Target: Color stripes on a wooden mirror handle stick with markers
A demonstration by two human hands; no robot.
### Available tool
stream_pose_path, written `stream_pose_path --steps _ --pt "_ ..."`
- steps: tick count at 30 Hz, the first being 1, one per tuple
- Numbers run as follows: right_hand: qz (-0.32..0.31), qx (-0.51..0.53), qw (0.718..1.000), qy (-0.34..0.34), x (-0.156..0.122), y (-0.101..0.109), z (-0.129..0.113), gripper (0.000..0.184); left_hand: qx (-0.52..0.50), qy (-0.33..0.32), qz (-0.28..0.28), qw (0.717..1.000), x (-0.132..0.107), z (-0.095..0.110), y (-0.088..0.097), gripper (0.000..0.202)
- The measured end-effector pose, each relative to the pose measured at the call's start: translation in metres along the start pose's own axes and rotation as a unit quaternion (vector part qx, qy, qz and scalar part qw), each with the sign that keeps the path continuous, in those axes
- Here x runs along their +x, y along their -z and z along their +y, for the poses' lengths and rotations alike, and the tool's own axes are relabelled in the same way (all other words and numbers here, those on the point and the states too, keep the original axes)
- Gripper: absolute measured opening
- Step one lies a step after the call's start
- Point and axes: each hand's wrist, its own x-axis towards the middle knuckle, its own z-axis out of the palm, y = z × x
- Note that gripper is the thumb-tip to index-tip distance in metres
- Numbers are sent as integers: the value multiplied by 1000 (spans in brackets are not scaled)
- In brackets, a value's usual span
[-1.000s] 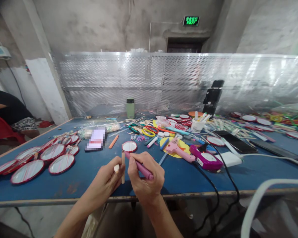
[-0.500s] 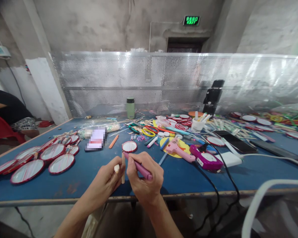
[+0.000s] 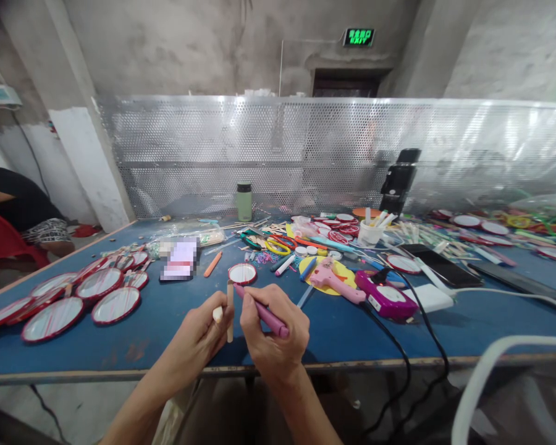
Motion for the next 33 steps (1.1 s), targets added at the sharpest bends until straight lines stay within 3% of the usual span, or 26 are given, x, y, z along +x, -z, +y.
stream_pose_path --steps 23,33 --pt "-3 -4 1000 -8 1 1 -2 12 -8 2 -3 1000 0 1 0 27" --pt "-1 3 1000 19 2 -1 -3 13 -17 4 -1 1000 0 1 -1 29"
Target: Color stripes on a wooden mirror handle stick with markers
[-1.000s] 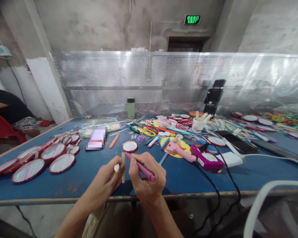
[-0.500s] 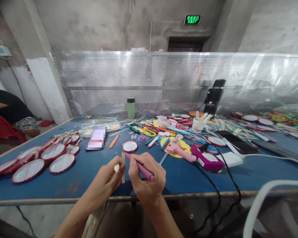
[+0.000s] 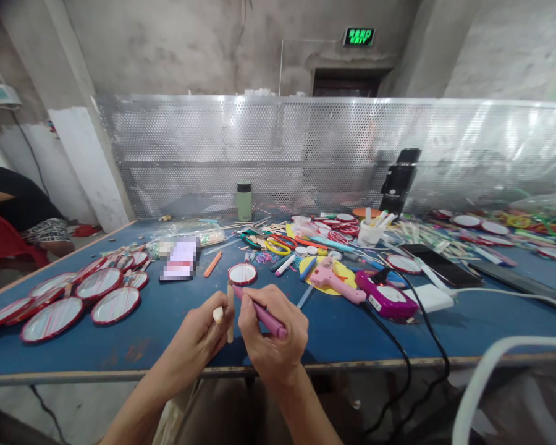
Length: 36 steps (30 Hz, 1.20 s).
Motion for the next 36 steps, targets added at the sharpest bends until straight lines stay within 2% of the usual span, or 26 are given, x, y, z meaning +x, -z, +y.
stream_pose_path --steps 4,8,33,36 --pt "2 -5 1000 -10 0 0 0 12 0 3 -1 1000 1 1 0 28" --pt "-2 -2 1000 14 0 0 -1 13 8 4 -1 1000 0 1 1 28" --pt "3 -12 1000 -24 -2 1 1 11 8 -2 2 1000 0 1 0 23" --pt "8 -9 1000 -12 -2 1 2 12 7 1 3 1000 1 1 0 23"
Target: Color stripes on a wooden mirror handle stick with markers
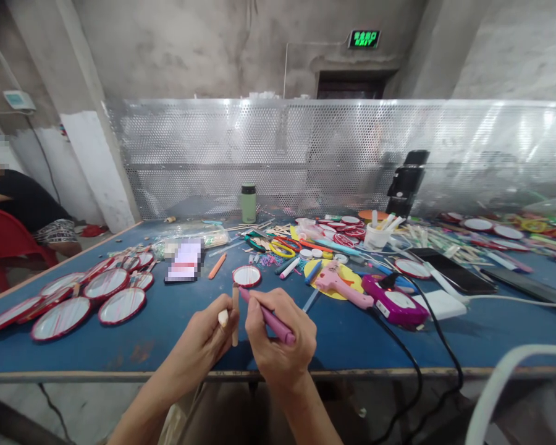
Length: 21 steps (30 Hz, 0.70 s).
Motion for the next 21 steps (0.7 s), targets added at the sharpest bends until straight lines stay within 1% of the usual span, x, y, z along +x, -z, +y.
stream_pose_path --steps 3,7,17,21 --pt "5 7 1000 22 0 -1 1 14 -2 0 -2 1000 0 0 0 23" --pt "-3 16 1000 14 1 -1 -1 15 -10 -2 -6 1000 0 0 0 24" --pt "-8 30 999 29 0 0 -1 16 -9 -2 -5 1000 -2 -1 0 29" --pt "-13 31 999 31 0 -1 -1 17 -10 -1 -3 1000 -1 -1 0 28"
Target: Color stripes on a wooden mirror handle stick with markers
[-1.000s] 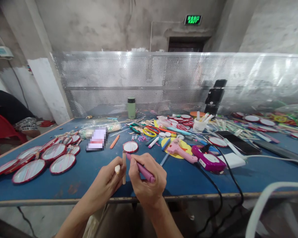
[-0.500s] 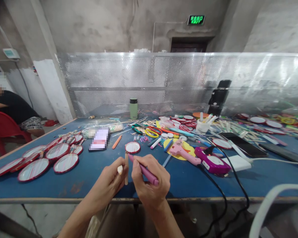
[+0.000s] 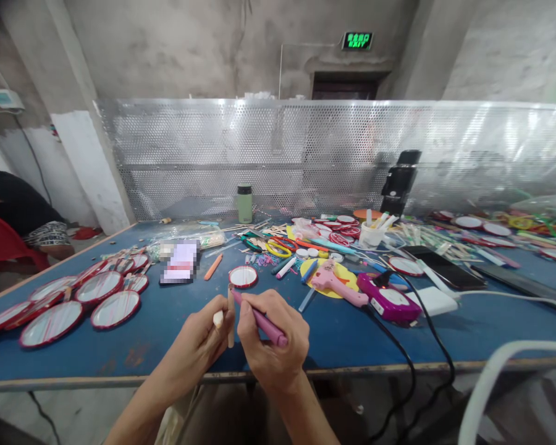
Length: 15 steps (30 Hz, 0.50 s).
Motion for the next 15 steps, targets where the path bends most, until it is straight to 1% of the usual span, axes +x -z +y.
stream_pose_path --steps 9,15 --pt "2 8 1000 11 0 -1 1 19 13 0 -2 1000 1 2 0 27" --pt "-2 4 1000 4 1 0 -1 18 14 -1 -2 1000 1 0 0 26"
